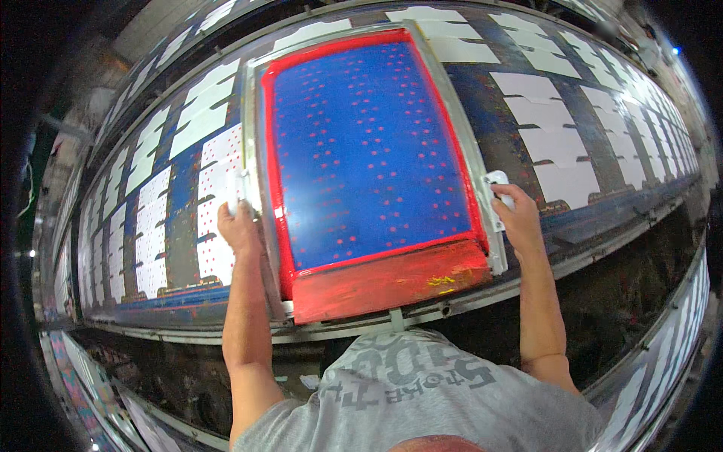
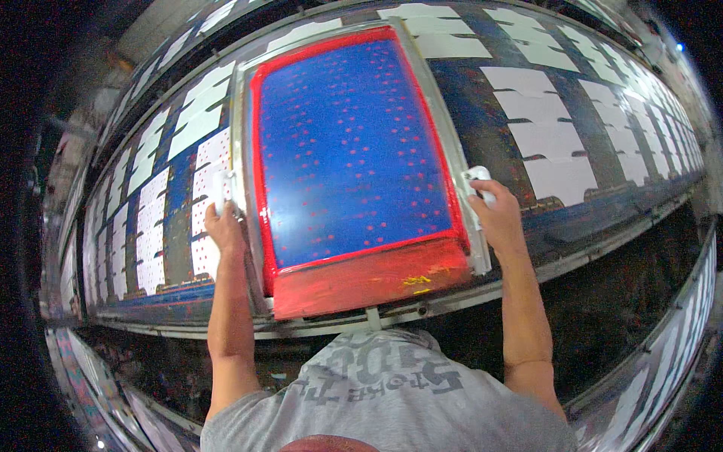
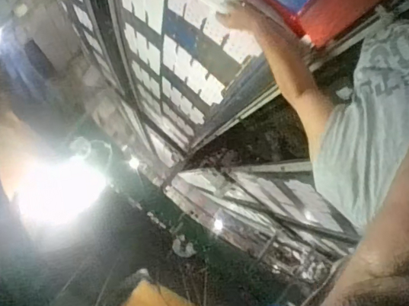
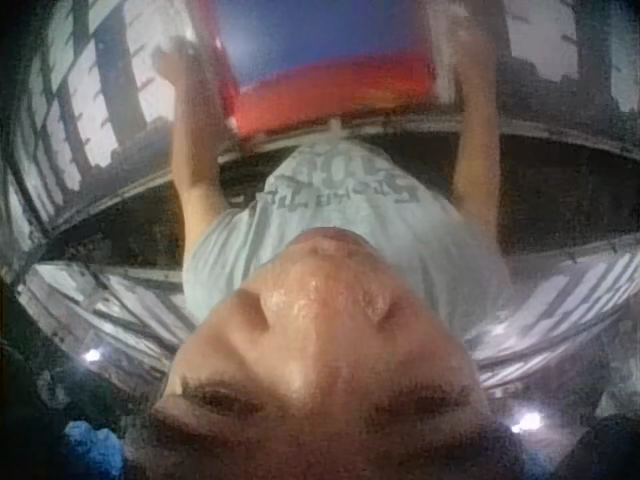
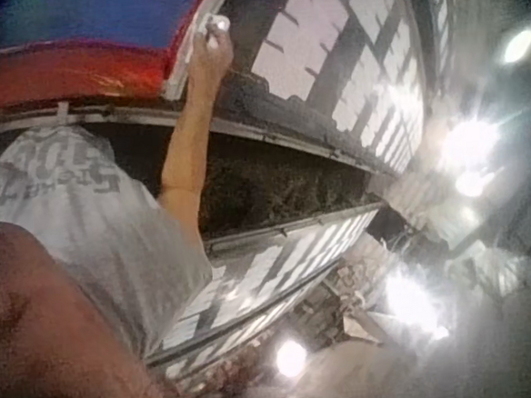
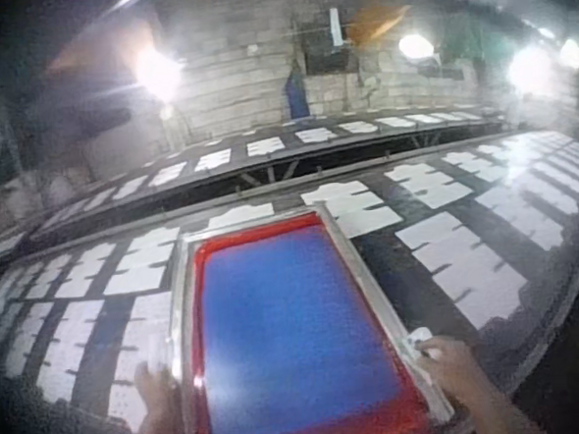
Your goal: The person uses a squeegee to pull red ink across a screen-printing frame, repeatedly applying ink to white paper sheets arranged on a conveyor. The person then lifts the frame and moves it to a different station.
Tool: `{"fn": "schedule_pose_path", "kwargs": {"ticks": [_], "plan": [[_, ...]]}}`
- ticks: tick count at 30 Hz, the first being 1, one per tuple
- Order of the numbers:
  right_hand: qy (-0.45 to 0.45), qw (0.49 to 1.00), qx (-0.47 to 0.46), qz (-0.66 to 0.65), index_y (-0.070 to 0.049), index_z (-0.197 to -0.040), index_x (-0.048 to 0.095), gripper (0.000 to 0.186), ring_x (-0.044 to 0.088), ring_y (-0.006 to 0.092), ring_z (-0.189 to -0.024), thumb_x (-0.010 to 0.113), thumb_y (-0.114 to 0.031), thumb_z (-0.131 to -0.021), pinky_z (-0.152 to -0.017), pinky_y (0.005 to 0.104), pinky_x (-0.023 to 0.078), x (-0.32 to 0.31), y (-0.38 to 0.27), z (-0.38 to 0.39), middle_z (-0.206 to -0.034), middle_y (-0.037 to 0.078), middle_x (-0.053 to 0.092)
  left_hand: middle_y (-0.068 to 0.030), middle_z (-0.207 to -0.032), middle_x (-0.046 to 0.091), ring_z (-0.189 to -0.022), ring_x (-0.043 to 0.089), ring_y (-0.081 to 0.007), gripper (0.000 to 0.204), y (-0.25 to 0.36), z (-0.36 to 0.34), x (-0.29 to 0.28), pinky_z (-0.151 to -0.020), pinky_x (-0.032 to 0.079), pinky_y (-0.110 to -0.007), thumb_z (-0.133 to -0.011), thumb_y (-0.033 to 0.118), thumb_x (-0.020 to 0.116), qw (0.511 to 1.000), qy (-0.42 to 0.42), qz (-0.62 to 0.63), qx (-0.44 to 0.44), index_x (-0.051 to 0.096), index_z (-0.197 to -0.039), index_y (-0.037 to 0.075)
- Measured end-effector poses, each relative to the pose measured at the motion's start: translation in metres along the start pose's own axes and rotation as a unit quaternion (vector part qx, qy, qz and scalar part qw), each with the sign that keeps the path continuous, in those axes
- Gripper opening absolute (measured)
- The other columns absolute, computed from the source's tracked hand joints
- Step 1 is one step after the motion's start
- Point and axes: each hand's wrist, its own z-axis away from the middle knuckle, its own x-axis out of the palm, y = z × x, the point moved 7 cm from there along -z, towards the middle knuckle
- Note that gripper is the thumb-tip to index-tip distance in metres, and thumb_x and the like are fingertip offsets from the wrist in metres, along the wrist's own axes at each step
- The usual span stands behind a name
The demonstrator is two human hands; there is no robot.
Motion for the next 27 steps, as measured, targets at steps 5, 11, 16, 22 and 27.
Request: {"fn": "schedule_pose_path", "kwargs": {"ticks": [5,11,16,22,27], "plan": [[-0.003,1.000,-0.001,-0.003,0.000,-0.128,0.075,0.034,0.069,0.0209,-0.111,0.073,-0.014,-0.097,-0.098,0.0345,0.052,-0.031,0.037,-0.009,-0.123,0.011,0.075,-0.0087,-0.094,0.072,-0.082,0.064,-0.0163,0.016,0.018,0.032,0.031,-0.073,0.053,-0.036,-0.095,0.009,0.072,0.999,0.003,-0.015,0.030,0.071,-0.106,-0.003],[-0.024,0.998,0.042,-0.043,-0.001,-0.133,0.071,0.035,0.067,0.0145,-0.103,0.072,-0.015,-0.101,-0.087,0.0312,0.054,-0.048,0.063,-0.012,-0.122,0.008,0.073,-0.0091,-0.090,0.073,-0.077,0.067,-0.0147,0.023,0.012,0.045,0.046,-0.070,0.055,-0.035,-0.091,0.010,0.071,0.999,0.019,-0.040,0.005,0.072,-0.109,-0.004],[-0.032,0.995,0.060,-0.070,0.001,-0.133,0.071,0.035,0.067,0.0144,-0.102,0.071,-0.013,-0.101,-0.087,0.0317,0.053,-0.057,0.072,-0.009,-0.122,0.009,0.073,-0.0081,-0.089,0.073,-0.075,0.066,-0.0152,0.019,0.005,0.054,0.056,-0.069,0.054,-0.034,-0.093,0.008,0.072,1.000,0.009,-0.001,-0.013,0.072,-0.109,-0.003],[-0.047,0.997,0.048,-0.028,-0.001,-0.133,0.072,0.033,0.068,0.0186,-0.113,0.070,-0.009,-0.101,-0.099,0.0360,0.052,-0.061,0.076,-0.004,-0.126,0.011,0.073,-0.0080,-0.088,0.072,-0.073,0.066,-0.0149,0.019,0.003,0.055,0.052,-0.066,0.053,-0.033,-0.096,0.010,0.072,0.998,0.018,-0.047,0.026,0.072,-0.111,-0.003],[-0.026,0.998,-0.032,0.044,-0.001,-0.133,0.072,0.036,0.059,0.0103,-0.096,0.071,-0.008,-0.098,-0.084,0.0285,0.047,-0.062,0.072,0.002,-0.119,0.004,0.072,-0.0182,-0.091,0.076,-0.079,0.072,-0.0249,0.024,-0.008,0.056,0.049,-0.075,0.056,-0.042,-0.094,0.014,0.073,0.998,0.024,-0.052,-0.015,0.073,-0.111,-0.003]]}}
